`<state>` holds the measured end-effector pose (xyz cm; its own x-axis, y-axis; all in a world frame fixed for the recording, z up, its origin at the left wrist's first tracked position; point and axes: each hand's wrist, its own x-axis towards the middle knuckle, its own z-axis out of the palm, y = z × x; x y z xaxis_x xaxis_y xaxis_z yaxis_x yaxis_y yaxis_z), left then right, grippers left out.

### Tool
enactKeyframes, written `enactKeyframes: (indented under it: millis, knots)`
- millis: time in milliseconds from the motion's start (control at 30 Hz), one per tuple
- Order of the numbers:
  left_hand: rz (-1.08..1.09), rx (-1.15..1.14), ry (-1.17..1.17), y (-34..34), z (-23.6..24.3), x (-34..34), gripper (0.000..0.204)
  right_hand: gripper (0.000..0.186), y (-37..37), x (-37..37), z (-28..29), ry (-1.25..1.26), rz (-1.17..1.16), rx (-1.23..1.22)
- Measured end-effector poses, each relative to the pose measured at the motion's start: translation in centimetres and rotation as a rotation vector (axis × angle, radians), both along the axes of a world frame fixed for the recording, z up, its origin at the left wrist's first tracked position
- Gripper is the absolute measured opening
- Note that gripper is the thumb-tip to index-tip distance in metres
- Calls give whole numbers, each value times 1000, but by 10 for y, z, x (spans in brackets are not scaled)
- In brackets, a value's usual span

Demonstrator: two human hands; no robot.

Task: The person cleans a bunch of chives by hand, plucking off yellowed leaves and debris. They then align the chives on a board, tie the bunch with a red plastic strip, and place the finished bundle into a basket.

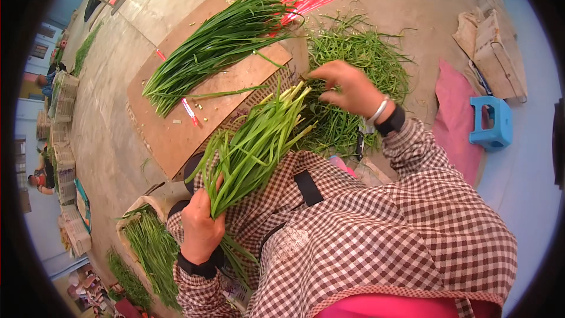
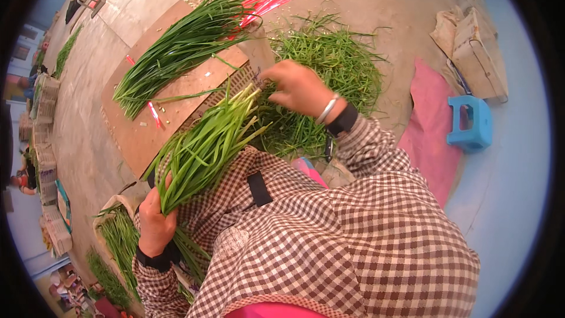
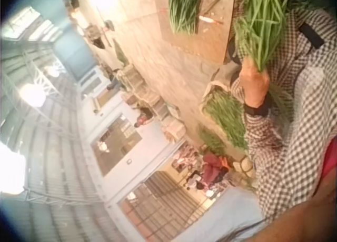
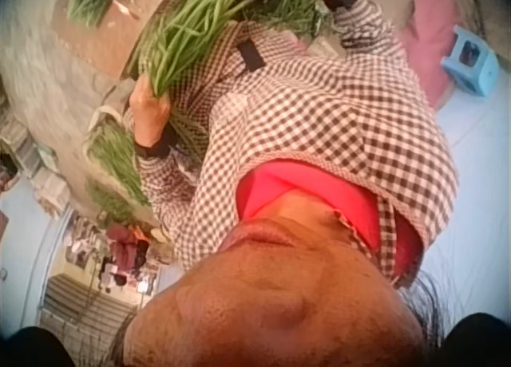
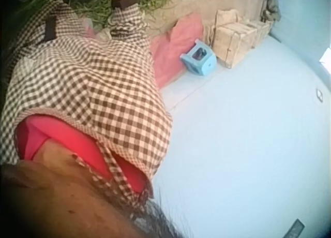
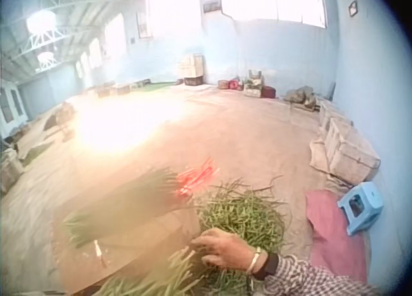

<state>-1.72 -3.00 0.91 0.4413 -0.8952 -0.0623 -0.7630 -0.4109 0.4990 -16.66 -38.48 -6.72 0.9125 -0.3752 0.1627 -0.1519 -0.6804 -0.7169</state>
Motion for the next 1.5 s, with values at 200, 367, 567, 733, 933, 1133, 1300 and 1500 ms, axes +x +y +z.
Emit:
enactKeyframes:
  millis: [200, 367, 567, 733, 933, 1133, 1300, 1500]
  knots:
    - [37, 95, -71, 12, 5, 8, 64, 26, 41, 28, -19, -295, 204, -279]
    - [75, -45, -25, 34, -8, 18, 65, 9, 34, 15, 13, -3, 279, 777]
    - [156, 0, 175, 33, -10, 16, 63, 13, 8, 2, -7, 204, 260, 804]
    - [146, -39, 150, 42, -15, 19, 60, 16, -69, -35, -49, 477, 43, 523]
    - [188, -26, 199, 48, -16, 22, 58, 24, -82, -45, -65, 584, -328, -479]
    - [188, -42, 231, 46, -19, 26, 58, 24, 51, 48, -32, -201, 313, -132]
    - [244, -35, 396, 48, -14, 30, 59, 17, 66, 62, -24, -79, 429, -192]
    - [290, 13, 601, 56, -17, 40, 66, 17, 60, 51, 25, 153, 396, 693]
